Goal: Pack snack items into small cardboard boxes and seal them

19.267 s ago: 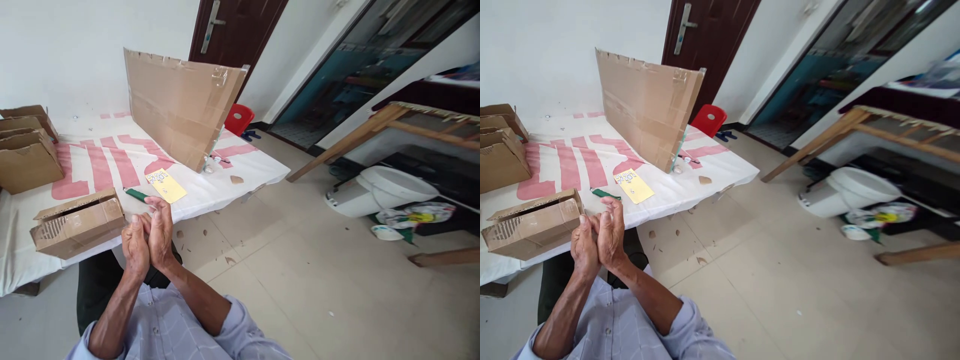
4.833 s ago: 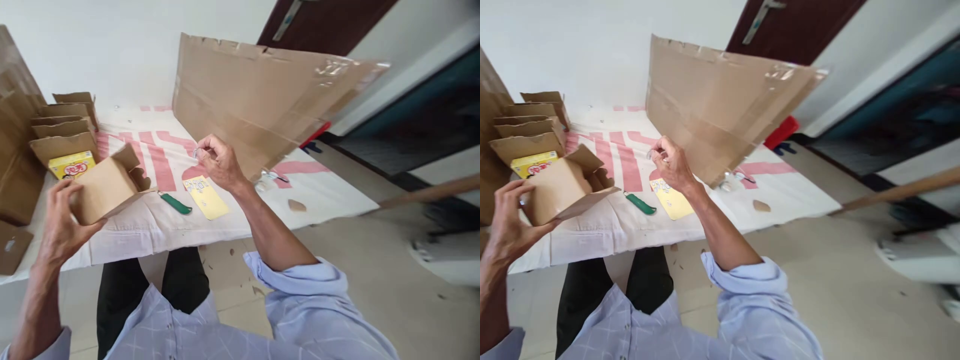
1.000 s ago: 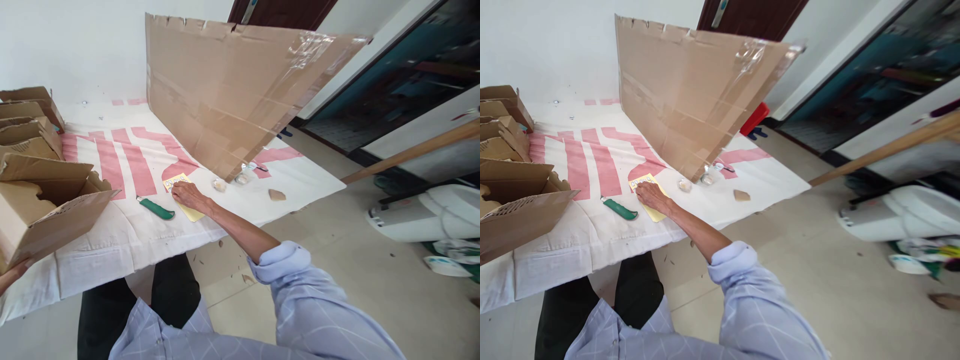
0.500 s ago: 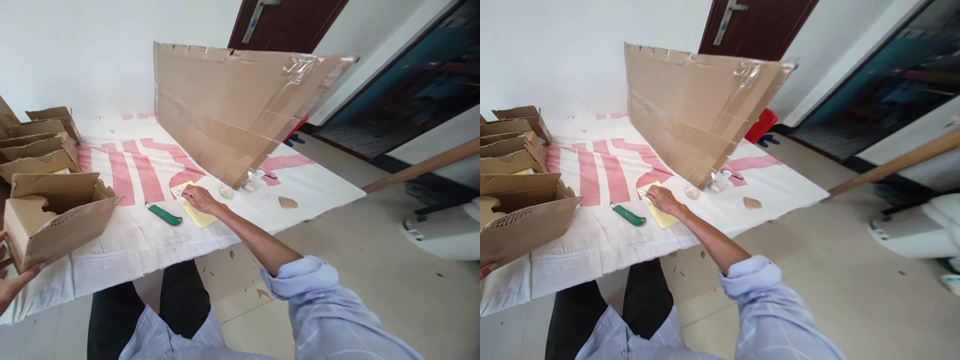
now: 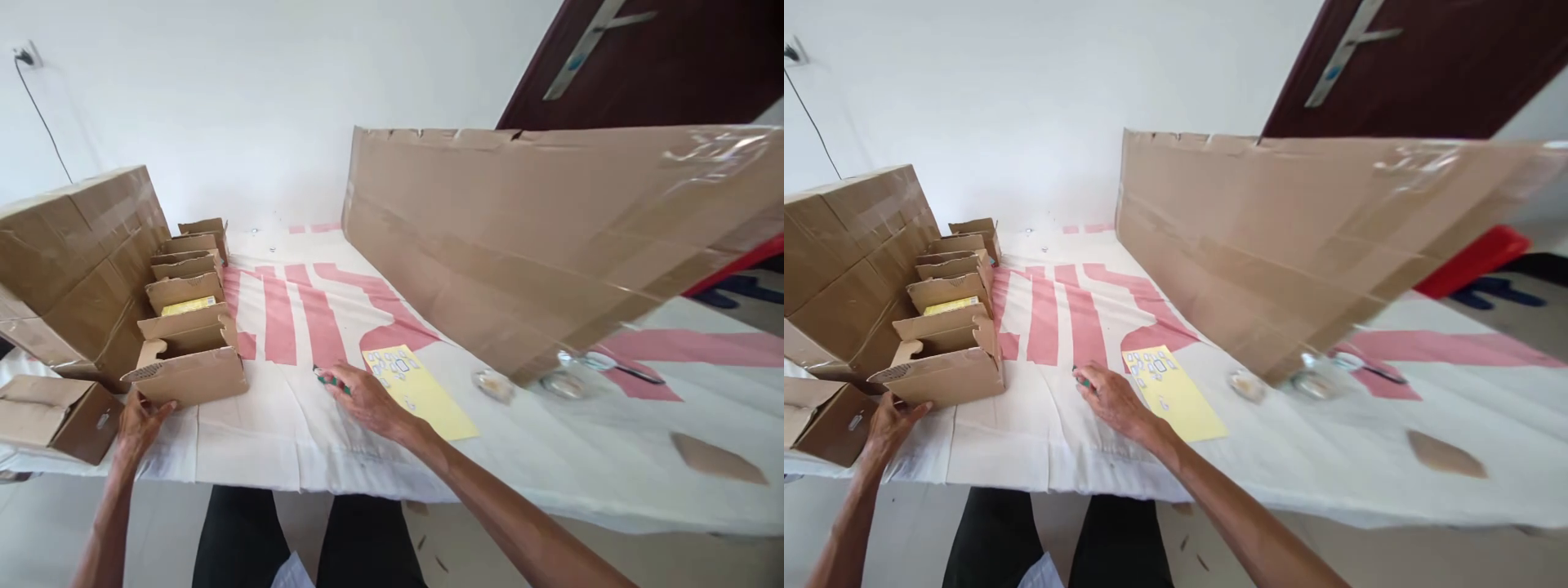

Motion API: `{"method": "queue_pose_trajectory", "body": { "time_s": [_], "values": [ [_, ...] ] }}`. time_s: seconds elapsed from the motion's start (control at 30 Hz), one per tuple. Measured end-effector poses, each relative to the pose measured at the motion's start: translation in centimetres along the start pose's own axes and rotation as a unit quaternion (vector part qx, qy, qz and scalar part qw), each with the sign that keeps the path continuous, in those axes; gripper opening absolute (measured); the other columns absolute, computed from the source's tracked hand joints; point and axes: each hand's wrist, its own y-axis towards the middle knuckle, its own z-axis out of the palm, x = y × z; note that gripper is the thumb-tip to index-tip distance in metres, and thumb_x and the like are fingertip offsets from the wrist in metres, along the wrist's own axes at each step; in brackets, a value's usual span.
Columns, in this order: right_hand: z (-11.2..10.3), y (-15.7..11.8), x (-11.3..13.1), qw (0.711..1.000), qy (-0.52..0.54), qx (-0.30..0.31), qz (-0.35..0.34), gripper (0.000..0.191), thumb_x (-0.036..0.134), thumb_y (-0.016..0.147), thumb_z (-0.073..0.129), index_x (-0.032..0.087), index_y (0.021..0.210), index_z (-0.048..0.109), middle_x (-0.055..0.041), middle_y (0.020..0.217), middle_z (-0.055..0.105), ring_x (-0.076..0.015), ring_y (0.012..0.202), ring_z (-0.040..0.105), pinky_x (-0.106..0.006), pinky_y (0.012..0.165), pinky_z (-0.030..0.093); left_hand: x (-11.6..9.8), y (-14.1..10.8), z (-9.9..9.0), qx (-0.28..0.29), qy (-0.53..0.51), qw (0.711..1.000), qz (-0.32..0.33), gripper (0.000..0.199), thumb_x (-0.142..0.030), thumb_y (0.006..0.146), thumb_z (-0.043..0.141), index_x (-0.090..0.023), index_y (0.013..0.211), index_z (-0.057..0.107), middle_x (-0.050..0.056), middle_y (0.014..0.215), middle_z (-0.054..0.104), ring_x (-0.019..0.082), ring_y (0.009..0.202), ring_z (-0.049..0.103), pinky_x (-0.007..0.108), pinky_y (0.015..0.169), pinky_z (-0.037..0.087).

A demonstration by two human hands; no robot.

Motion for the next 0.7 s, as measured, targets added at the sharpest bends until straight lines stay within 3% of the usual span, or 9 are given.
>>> {"method": "queue_pose_trajectory", "body": {
  "time_s": [0.1,0.2,0.3,0.43,0.57,0.7],
  "values": [
    [1.9,-0.1,1.5,0.999,-0.008,0.019,-0.028,0.027,0.019,0.1,0.054,0.025,0.117,0.073,-0.0082,0.115,0.077,-0.0222,0.096,0.075,-0.036,0.088,0.059,0.5,-2.0,0.6,-0.042,0.09,0.995,-0.026,0.036,-0.06,0.084,0.066,-0.024,0.091,0.067,0.015,0.095,0.08,0.042,0.099,0.078,0.053,0.09,0.061],
    [3.6,-0.3,2.0,0.998,-0.031,0.027,-0.057,0.028,0.012,0.099,0.057,0.023,0.119,0.073,-0.0074,0.114,0.076,-0.021,0.09,0.073,-0.036,0.087,0.059,-0.2,-3.7,2.6,0.065,0.001,0.993,0.094,0.034,-0.057,0.086,0.058,-0.026,0.078,0.07,0.011,0.087,0.081,0.036,0.09,0.079,0.046,0.088,0.061],
    [5.0,-0.3,1.3,0.994,-0.072,-0.008,-0.081,0.029,0.008,0.098,0.059,0.022,0.118,0.073,-0.009,0.115,0.076,-0.0254,0.102,0.074,-0.037,0.088,0.06,-2.0,-3.5,5.4,0.146,-0.106,0.967,0.178,0.036,-0.058,0.083,0.062,-0.025,0.087,0.077,0.01,0.096,0.085,0.033,0.096,0.081,0.041,0.089,0.062],
    [5.6,-1.1,-1.6,0.981,-0.165,-0.079,-0.066,0.028,0.012,0.1,0.058,0.023,0.12,0.073,-0.0114,0.122,0.075,-0.0295,0.115,0.072,-0.04,0.094,0.06,-3.6,0.2,7.4,0.129,-0.123,0.967,0.181,0.038,-0.058,0.086,0.063,-0.024,0.091,0.078,0.011,0.1,0.086,0.033,0.1,0.081,0.04,0.092,0.061],
    [6.0,-3.0,-5.1,0.966,-0.23,-0.111,-0.031,0.028,0.021,0.099,0.063,0.023,0.125,0.073,-0.0124,0.124,0.075,-0.0306,0.112,0.071,-0.042,0.092,0.059,-3.7,4.8,8.0,0.091,-0.111,0.977,0.156,0.033,-0.053,0.086,0.065,-0.021,0.085,0.074,0.011,0.091,0.084,0.033,0.095,0.08,0.04,0.087,0.059],
    [6.9,-4.3,-6.9,0.963,-0.235,-0.134,-0.022,0.032,0.024,0.1,0.063,0.024,0.131,0.071,-0.0118,0.125,0.075,-0.0295,0.107,0.072,-0.041,0.089,0.06,-3.4,8.0,9.1,0.072,-0.089,0.984,0.133,0.029,-0.048,0.089,0.068,-0.021,0.078,0.07,0.008,0.08,0.079,0.031,0.089,0.077,0.037,0.081,0.056]
  ]
}}
